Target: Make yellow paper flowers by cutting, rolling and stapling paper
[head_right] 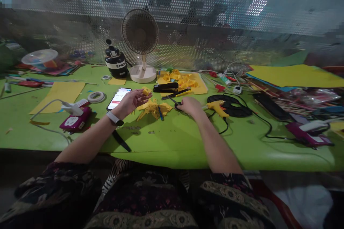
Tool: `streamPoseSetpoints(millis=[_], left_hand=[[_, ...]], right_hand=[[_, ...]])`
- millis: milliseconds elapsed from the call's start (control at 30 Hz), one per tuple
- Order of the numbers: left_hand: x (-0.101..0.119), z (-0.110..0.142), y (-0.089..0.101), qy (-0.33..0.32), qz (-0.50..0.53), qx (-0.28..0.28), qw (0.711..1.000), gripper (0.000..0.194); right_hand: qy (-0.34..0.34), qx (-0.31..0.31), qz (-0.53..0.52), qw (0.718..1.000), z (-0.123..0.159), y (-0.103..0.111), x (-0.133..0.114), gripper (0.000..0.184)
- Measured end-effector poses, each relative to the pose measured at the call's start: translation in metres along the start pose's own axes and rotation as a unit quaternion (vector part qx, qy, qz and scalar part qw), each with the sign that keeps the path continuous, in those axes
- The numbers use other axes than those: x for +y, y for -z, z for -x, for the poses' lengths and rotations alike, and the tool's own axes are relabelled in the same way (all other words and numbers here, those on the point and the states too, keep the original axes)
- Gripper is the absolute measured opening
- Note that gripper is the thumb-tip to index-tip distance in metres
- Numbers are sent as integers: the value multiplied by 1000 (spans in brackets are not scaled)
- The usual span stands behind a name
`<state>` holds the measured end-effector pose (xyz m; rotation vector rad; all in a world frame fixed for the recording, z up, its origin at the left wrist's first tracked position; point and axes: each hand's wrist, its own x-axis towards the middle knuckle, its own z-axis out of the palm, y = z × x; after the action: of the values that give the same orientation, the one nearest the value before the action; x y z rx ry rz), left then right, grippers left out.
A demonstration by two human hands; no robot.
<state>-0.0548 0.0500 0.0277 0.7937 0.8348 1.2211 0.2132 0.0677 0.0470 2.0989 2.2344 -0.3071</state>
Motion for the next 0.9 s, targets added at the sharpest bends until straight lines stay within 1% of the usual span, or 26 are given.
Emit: streamPoseSetpoints(millis=[133,233,333,400,467,533,600,667,800,867,900], left_hand=[[-1,1,-2,12,2,-12,1000,16],[-4,1,0,5,0,-27,1000,22],[-7,1,3,-6,-9,-56,998,26],[-8,1,4,-13,-18,-62,998,31],[-8,1,5,-22,-28,-58,998,39],[-9,2,3,-35,-34,-54,997,52],[-10,3,1,-48,-37,-51,997,67],[-10,6,-2,-57,-41,-41,997,77],[-10,10,-7,-68,-56,-25,996,81],[-11,11,-8,-86,-67,-27,994,82],[-12,12,-8,-99,-77,-30,992,82]], right_hand=[[-7,-2,11,1000,-2,-4,0,35],[-5,21,25,999,-2,-6,1,30],[-8,32,37,999,-3,-6,1,32],[-17,34,44,998,-4,-6,1,32],[-23,28,41,999,-5,-6,2,33],[-17,10,25,999,-6,-6,2,32],[-9,-1,11,1000,-7,-6,2,28],[-12,-3,6,1000,-7,-5,4,25],[-20,-17,2,1000,-4,1,7,17],[-4,19,-45,999,1,4,3,16],[13,46,-99,994,5,4,-2,17]])
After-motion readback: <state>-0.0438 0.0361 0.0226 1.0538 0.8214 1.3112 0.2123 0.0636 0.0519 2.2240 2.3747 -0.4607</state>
